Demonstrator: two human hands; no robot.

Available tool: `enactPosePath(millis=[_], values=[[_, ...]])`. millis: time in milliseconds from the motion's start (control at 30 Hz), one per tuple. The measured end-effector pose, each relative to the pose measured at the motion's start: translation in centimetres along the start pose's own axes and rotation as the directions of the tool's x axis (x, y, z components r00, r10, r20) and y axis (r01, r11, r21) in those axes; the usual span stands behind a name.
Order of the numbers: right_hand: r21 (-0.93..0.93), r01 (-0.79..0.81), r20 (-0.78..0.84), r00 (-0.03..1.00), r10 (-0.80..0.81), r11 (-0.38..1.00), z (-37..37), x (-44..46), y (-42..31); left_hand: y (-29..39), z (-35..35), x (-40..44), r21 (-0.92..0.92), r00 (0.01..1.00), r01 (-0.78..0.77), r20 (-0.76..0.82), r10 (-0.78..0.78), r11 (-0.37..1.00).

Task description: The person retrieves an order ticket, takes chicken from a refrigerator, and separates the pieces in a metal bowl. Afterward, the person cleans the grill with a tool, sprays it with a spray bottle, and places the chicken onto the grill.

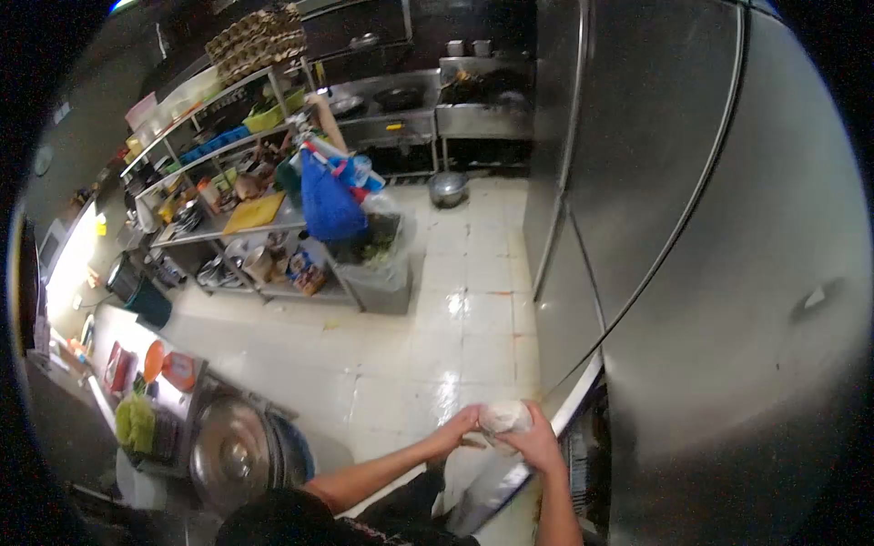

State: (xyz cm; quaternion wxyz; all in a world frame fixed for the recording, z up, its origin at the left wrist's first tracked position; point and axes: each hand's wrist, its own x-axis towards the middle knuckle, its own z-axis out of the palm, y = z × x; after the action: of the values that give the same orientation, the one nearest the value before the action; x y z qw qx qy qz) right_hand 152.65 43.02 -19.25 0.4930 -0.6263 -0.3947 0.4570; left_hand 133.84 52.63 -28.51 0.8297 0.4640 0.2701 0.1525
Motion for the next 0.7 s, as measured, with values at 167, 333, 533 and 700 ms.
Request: enactPosePath(millis=[167,333,533,700], values=[[0.034,0.016,0.168,0.986,-0.021,0.999,5.9,-2.0,-0.7,7.2,0.0,-6.5,0.153,0.995,-0.094,0.056,0.087,0.984],[-0.161,0.168,-0.022,0.985,-0.174,0.972,12.0,-0.9,-0.8,7.5,-3.3,-8.5,0.288,0.977,-0.103,-0.149,0.151,0.952],[-0.234,0.067,0.022,0.998,-0.064,0.97,16.8,6.6,0.2,7.0,-9.5,-7.1,0.201,0.895,-0.298,-0.281,0.346,0.933],[-0.163,-0.1,0.247,0.959,0.138,0.982,22.2,13.9,-2.2,11.1,-16.9,-7.7,0.369,0.826,-0.37,-0.289,0.484,0.853]])
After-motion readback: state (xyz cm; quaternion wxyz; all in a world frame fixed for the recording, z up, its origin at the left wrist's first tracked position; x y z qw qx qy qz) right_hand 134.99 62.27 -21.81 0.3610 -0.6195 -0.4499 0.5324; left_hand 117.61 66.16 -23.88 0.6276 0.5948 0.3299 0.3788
